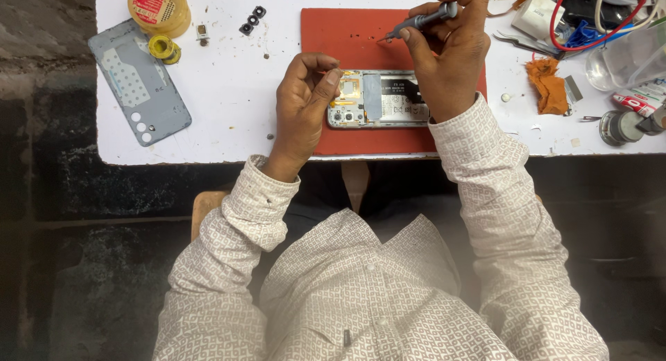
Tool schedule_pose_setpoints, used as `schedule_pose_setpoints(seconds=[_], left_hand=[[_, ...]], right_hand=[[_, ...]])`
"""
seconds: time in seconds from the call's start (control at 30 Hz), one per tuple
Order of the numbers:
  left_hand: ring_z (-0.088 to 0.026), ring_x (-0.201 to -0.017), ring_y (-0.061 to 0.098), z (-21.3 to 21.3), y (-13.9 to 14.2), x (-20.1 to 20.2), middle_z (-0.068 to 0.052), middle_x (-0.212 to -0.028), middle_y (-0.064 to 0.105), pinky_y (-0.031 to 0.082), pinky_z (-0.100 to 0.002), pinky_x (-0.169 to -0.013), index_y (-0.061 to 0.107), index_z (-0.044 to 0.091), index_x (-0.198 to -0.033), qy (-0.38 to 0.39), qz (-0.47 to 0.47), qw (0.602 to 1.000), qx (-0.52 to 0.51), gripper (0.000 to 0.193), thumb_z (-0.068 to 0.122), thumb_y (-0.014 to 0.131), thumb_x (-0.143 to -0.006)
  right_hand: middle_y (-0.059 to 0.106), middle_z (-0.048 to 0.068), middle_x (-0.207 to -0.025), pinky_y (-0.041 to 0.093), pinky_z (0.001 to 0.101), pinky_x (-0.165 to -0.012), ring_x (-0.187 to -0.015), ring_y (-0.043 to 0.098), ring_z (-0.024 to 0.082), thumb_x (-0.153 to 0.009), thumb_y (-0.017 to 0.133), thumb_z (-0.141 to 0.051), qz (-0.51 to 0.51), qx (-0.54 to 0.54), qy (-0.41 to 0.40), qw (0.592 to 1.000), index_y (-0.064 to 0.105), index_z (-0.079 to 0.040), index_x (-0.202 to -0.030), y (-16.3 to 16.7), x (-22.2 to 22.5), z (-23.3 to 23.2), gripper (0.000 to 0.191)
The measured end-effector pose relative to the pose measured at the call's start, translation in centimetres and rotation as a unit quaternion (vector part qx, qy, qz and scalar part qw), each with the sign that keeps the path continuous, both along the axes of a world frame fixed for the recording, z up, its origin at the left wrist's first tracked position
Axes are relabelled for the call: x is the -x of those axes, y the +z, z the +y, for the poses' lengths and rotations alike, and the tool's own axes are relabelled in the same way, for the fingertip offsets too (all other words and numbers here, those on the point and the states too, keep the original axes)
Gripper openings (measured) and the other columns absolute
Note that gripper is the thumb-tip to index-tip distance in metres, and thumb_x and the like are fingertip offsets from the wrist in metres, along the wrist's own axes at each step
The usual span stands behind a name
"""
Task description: The person uses a precision screwdriver to unscrew and tighten small screws on the internal frame of an opened smartphone lying on a red mat, steadying the phone with the other hand. At the end, the person sets the phone down and picks up another smartphone.
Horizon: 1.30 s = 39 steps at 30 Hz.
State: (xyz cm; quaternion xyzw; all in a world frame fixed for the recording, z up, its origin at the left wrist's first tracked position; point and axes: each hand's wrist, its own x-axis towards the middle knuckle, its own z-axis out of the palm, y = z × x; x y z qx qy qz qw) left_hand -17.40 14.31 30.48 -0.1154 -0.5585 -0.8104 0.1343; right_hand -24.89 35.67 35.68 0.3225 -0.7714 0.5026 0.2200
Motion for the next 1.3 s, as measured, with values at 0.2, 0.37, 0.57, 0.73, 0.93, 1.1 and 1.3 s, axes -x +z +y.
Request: schedule_pose_setpoints(seconds=[0.2, 0.37, 0.57, 0.73, 0.93, 1.1, 1.3], left_hand=[[-0.006, -0.087, 0.056, -0.1, 0.0, -0.1, -0.001, -0.100, 0.061, 0.052, -0.021, -0.082, 0.060, 0.005, -0.118, 0.000, -0.005, 1.000, -0.003, 0.016, 0.016, 0.063, -0.107], [-0.006, -0.087, 0.056, 0.0, -0.3, 0.0, -0.001, -0.100, 0.060, 0.053, -0.021, -0.082, 0.060, 0.004, -0.118, 0.001, -0.006, 1.000, 0.002, 0.016, 0.015, 0.063, -0.107], [-0.006, -0.093, 0.059, 0.1, 0.0, -0.2, -0.003, -0.106, 0.063, 0.054, -0.022, -0.085, 0.061, 0.002, -0.120, -0.012, -0.005, 1.000, -0.011, 0.017, 0.014, 0.064, -0.107], [-0.007, -0.089, 0.061, 0.3, 1.6, -0.8, -0.002, -0.106, 0.066, 0.055, -0.022, -0.080, 0.062, 0.003, -0.122, 0.043, 0.017, 0.997, 0.065, 0.022, 0.015, 0.068, -0.105], [-0.008, -0.086, 0.061, 0.7, 9.9, -10.3, -0.003, -0.103, 0.066, 0.055, -0.021, -0.077, 0.063, 0.004, -0.121, -0.164, 0.213, 0.963, 0.022, 0.017, 0.014, 0.067, -0.108], [-0.008, -0.083, 0.061, 1.3, 11.7, -12.6, -0.003, -0.101, 0.065, 0.054, -0.022, -0.076, 0.062, 0.004, -0.118, -0.315, 0.303, 0.891, -0.118, 0.015, 0.015, 0.067, -0.109], [-0.009, -0.081, 0.060, 1.2, 11.3, -11.6, -0.003, -0.099, 0.064, 0.054, -0.023, -0.073, 0.062, 0.004, -0.114, -0.305, 0.305, 0.891, -0.141, 0.014, 0.016, 0.067, -0.110]], right_hand=[[0.071, 0.017, -0.114, 0.068, 0.0251, -0.091, -0.106, 0.079, 0.021, -0.109, 0.072, 0.016, 0.009, 0.001, -0.001, 1.000, 0.036, -0.006, -0.131, -0.6, 0.6, -0.1, 0.048], [0.072, 0.015, -0.114, 0.065, 0.0228, -0.088, -0.102, 0.077, 0.018, -0.110, 0.071, 0.017, 0.001, 0.018, 0.004, 1.000, 0.035, -0.007, -0.132, -0.4, 0.4, 0.0, 0.049], [0.065, 0.018, -0.119, 0.062, 0.0272, -0.096, -0.110, 0.070, 0.021, -0.110, 0.065, 0.020, -0.025, 0.075, 0.063, 0.995, 0.032, -0.008, -0.132, 1.9, -2.1, 0.1, 0.049], [0.065, 0.019, -0.118, 0.064, 0.0312, -0.100, -0.114, 0.070, 0.024, -0.110, 0.065, 0.019, -0.014, 0.079, 0.067, 0.995, 0.030, -0.010, -0.132, 3.4, -4.8, -0.2, 0.050], [0.065, 0.019, -0.117, 0.063, 0.0332, -0.102, -0.116, 0.070, 0.025, -0.109, 0.068, 0.017, -0.023, 0.110, 0.050, 0.992, 0.031, -0.011, -0.133, 3.4, -5.1, 0.2, 0.051], [0.065, 0.020, -0.117, 0.063, 0.0340, -0.104, -0.117, 0.070, 0.026, -0.111, 0.068, 0.016, -0.022, 0.108, 0.044, 0.993, 0.032, -0.012, -0.134, 2.6, -4.8, 0.8, 0.052], [0.066, 0.020, -0.117, 0.063, 0.0343, -0.102, -0.116, 0.071, 0.027, -0.110, 0.069, 0.014, -0.038, 0.118, 0.045, 0.991, 0.032, -0.012, -0.135, 2.4, -5.4, 0.5, 0.052]])
